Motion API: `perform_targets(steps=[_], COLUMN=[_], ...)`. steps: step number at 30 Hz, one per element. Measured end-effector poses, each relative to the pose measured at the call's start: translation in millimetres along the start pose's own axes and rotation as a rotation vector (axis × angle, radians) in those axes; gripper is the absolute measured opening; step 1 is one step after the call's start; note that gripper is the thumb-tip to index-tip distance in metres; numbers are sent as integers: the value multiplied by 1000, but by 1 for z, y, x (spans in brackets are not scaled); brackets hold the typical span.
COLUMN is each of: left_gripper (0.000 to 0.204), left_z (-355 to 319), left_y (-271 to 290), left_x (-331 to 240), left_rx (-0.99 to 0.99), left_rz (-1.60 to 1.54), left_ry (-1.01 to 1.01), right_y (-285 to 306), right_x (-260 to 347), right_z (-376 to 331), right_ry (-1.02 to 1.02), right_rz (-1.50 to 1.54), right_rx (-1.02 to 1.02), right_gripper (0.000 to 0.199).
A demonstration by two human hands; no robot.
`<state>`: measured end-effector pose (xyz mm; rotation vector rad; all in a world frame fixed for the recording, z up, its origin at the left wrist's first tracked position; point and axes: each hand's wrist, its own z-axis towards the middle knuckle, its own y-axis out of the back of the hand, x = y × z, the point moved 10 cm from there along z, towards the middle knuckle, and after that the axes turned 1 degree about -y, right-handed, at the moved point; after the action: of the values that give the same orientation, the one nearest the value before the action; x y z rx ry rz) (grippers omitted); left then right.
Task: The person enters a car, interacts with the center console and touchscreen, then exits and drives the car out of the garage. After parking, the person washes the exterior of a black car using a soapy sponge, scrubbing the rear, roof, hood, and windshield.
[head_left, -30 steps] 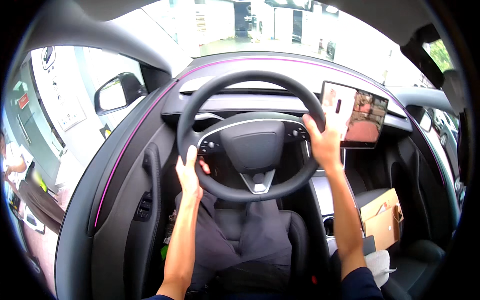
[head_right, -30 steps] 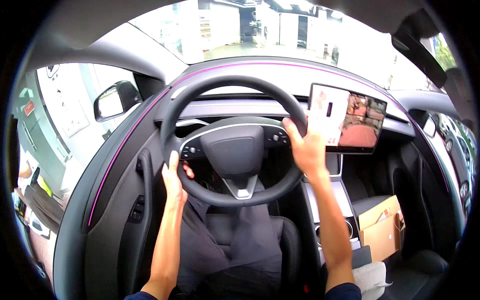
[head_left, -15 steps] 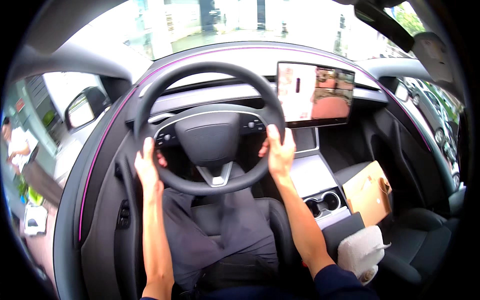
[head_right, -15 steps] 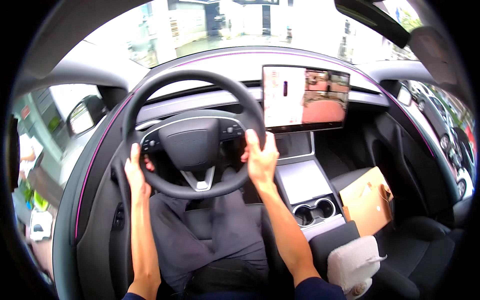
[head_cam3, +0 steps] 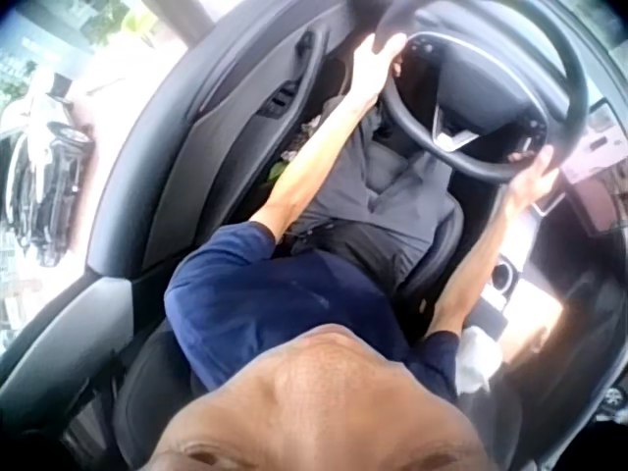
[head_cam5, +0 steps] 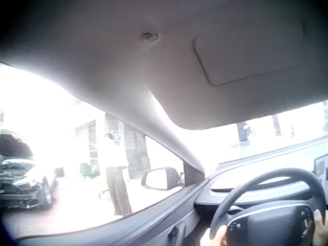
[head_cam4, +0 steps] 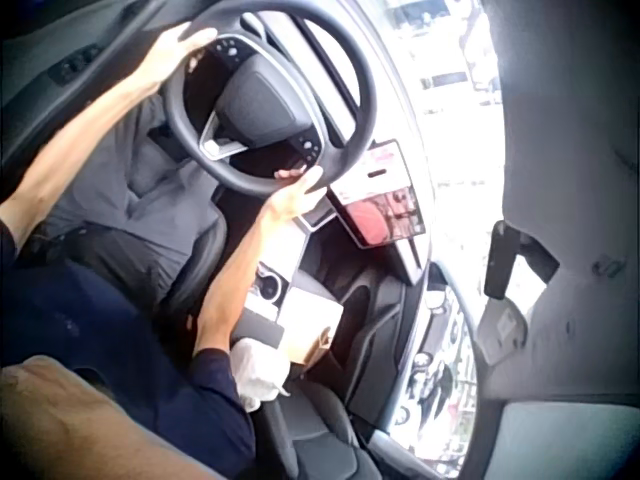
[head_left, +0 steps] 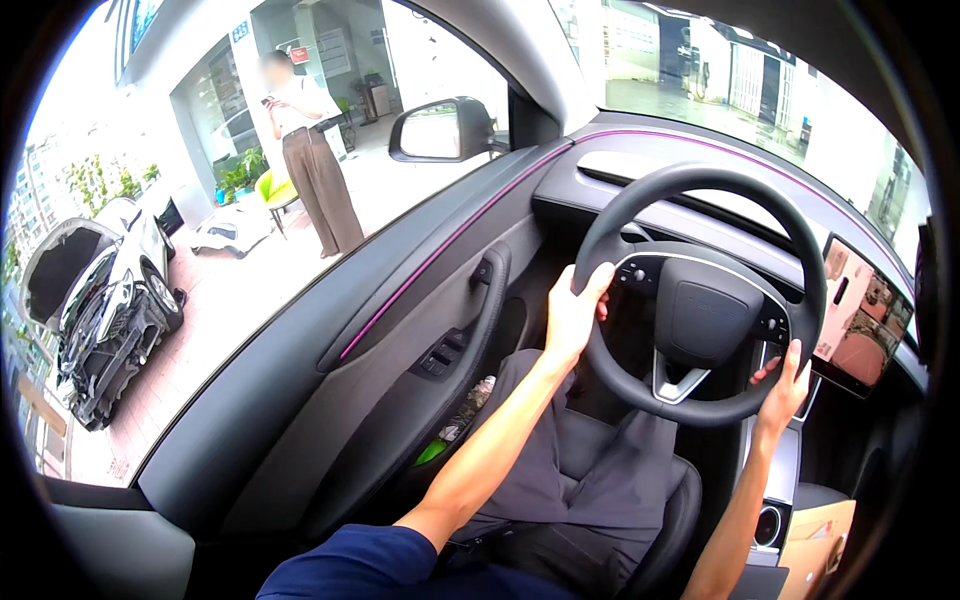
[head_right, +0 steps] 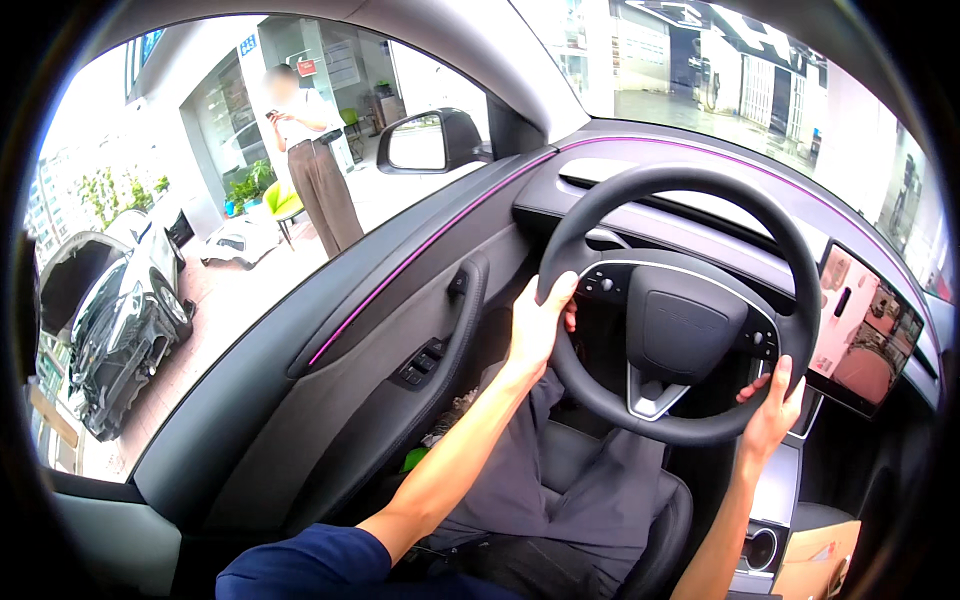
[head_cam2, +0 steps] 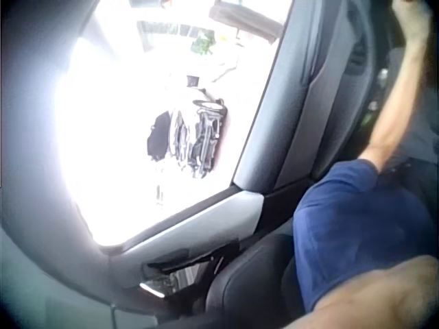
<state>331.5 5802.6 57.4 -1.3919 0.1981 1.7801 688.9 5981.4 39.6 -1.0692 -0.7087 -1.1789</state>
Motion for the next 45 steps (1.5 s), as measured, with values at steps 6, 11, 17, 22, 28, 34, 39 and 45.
perform_targets(steps=[6,11,17,22,28,34,39,45], left_gripper=[34,25,13,17,21,18,20,19], left_z=[-31,-100,-160,-157,-148,-148,-156,-158], left_y=[-1,-2,-29,-29,-24,-11,-30,-27], left_x=[-12,61,109,103,116,116,116,110], left_rx=[-84,-51,0,44,91,136,181,174], left_rz=[182,-248,-401,-338,-317,-310,-388,-353], left_ry=[-31,262,432,439,424,414,453,446], right_y=[2,4,18,-3,-17,-45,-19,-42], right_x=[6,25,5,51,60,59,72,57], right_z=[-2,-13,-29,-5,22,36,33,31], right_ry=[-54,30,17,294,280,244,155,7], right_rz=[-68,-208,-93,-40,-76,29,-5,355], right_rx=[24,135,248,230,253,515,494,727], right_gripper=[40,43,40,49,38,33,42,51])
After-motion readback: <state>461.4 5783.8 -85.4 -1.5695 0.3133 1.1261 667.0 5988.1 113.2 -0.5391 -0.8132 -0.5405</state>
